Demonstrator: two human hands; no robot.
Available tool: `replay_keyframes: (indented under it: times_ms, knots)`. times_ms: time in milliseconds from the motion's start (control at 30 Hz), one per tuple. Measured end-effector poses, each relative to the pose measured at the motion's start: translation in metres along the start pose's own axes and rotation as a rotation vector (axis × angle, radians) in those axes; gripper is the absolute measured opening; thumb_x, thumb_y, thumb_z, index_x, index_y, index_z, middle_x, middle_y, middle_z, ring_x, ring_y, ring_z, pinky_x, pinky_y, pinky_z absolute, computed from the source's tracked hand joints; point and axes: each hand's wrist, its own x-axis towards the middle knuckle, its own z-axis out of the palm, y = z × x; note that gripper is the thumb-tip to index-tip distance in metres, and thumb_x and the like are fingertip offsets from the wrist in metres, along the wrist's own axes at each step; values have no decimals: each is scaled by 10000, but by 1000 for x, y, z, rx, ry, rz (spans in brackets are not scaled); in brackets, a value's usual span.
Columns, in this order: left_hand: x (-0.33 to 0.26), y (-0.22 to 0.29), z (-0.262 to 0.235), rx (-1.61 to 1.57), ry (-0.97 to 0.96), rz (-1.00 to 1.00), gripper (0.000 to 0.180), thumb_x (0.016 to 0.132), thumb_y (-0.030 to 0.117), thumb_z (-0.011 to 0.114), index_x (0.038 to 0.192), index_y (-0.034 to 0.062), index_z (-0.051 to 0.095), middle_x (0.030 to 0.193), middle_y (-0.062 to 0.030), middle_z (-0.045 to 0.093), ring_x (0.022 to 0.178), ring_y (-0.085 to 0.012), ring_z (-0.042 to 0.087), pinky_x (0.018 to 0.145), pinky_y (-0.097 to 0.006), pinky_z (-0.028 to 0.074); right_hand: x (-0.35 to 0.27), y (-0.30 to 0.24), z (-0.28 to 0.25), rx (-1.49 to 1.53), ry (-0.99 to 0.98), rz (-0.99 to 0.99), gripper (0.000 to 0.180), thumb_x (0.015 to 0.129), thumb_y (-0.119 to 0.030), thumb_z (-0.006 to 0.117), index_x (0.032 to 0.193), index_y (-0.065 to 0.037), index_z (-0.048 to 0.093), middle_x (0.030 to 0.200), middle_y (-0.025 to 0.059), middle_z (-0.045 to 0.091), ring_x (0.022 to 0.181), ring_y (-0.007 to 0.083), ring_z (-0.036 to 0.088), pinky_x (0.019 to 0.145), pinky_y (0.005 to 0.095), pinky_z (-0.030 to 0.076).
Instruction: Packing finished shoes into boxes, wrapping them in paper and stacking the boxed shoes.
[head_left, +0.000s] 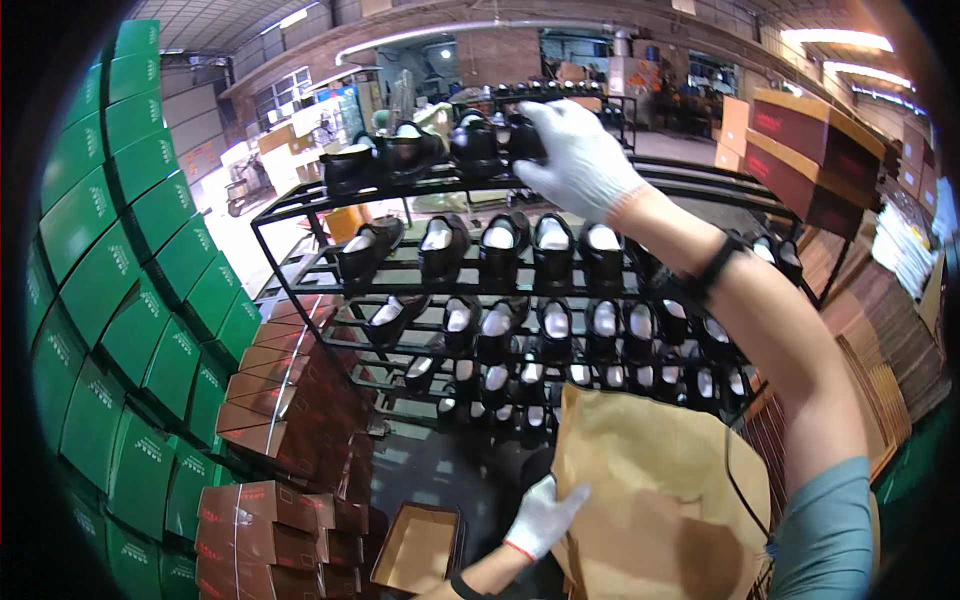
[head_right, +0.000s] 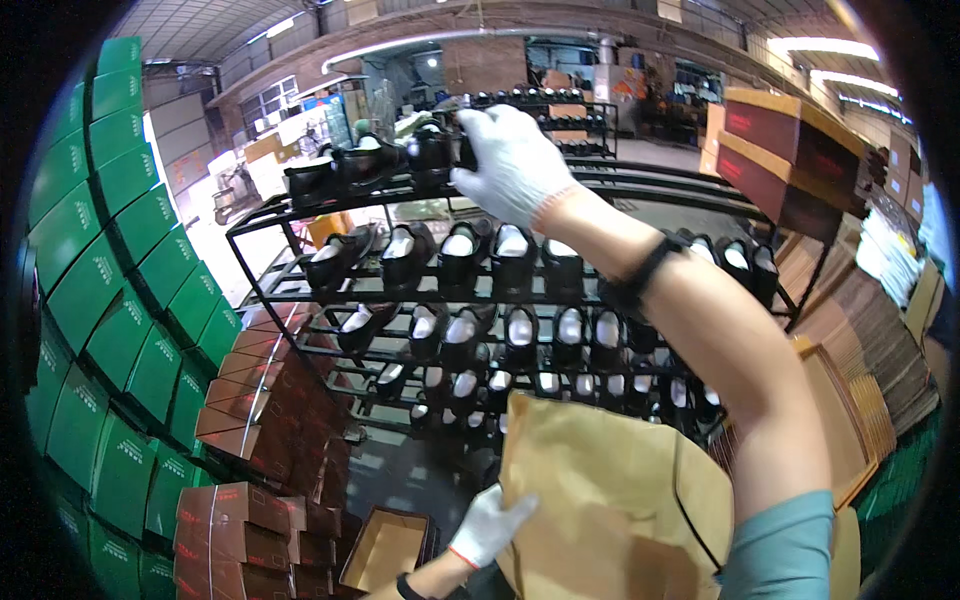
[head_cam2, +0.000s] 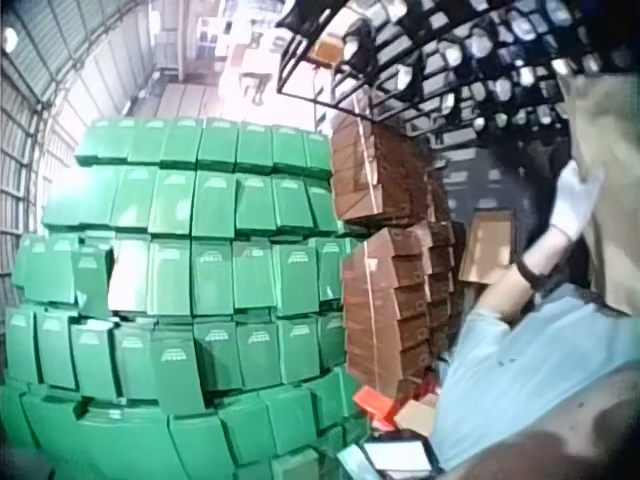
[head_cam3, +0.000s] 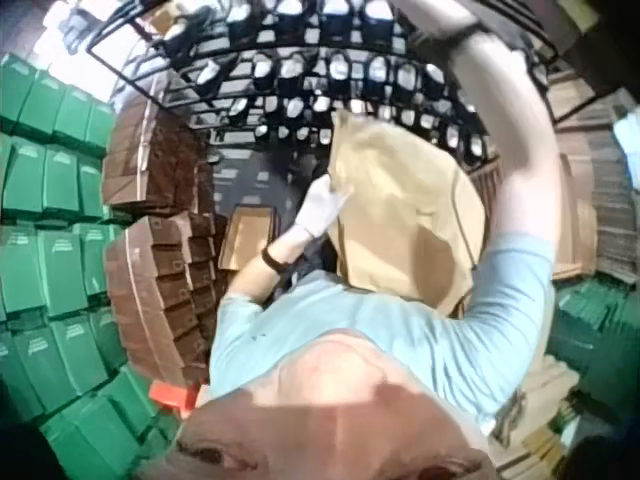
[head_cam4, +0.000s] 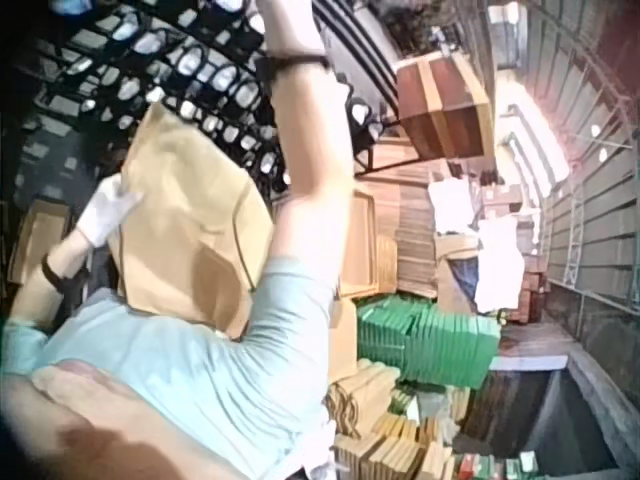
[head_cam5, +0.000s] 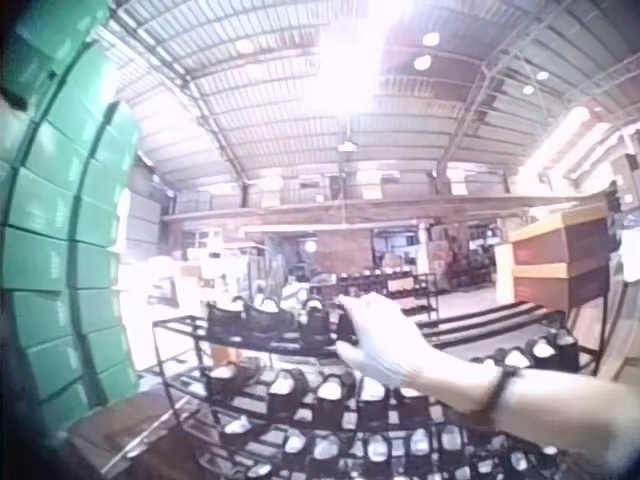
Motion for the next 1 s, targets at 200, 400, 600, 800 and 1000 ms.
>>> replay_keyframes:
  times_ms: [200, 400, 600, 800, 1000]
  knots:
    - [1, -11, 2, 79, 124, -6, 519, 1056, 436, 782, 1129, -74, 717, 959, -296, 767, 924, -421, 782, 808, -479, 577, 129, -8, 77, -190, -649, 377, 705, 924, -673, 744, 1462, -217, 751, 1505, 170, 708, 1419, 386, 657, 1157, 603, 508]
    - [-7, -21, -14, 99, 116, -99, 559, 1041, 468, 784, 988, -84, 710, 821, -215, 749, 789, -268, 741, 740, -449, 570, 110, -31, 87, -325, -521, 135, 553, 946, -613, 765, 1308, -198, 820, 1357, 142, 790, 1290, 364, 739, 1127, 622, 500]
    - [-2, -18, -30, -195, 126, -58, 339, 1137, 315, 673, 1088, -12, 743, 883, 12, 643, 864, -112, 521, 750, -355, 488, 32, -79, -82, 83, -476, 15, 488, 923, -230, 806, 1341, -11, 683, 1170, 209, 747, 1110, 351, 743, 989, 421, 598]
    - [-7, -23, -67, -558, 204, -201, 236, 1130, 230, 658, 1172, 16, 750, 1031, -13, 726, 932, -99, 649, 834, -319, 546, -213, -124, -217, 661, -199, 725, 328, 976, -260, 827, 938, -34, 591, 1330, 172, 695, 1264, 236, 642, 1117, 436, 496]
    - [-12, 94, -53, -692, 153, -133, 292, 1154, 198, 585, 1281, -28, 719, 1112, -81, 777, 985, -208, 744, 820, -398, 597, -354, -207, -281, 744, -572, 1303, 385, 1006, -274, 802, 1158, 24, 611, 1441, 274, 668, 1295, 349, 680, 1126, 456, 528]
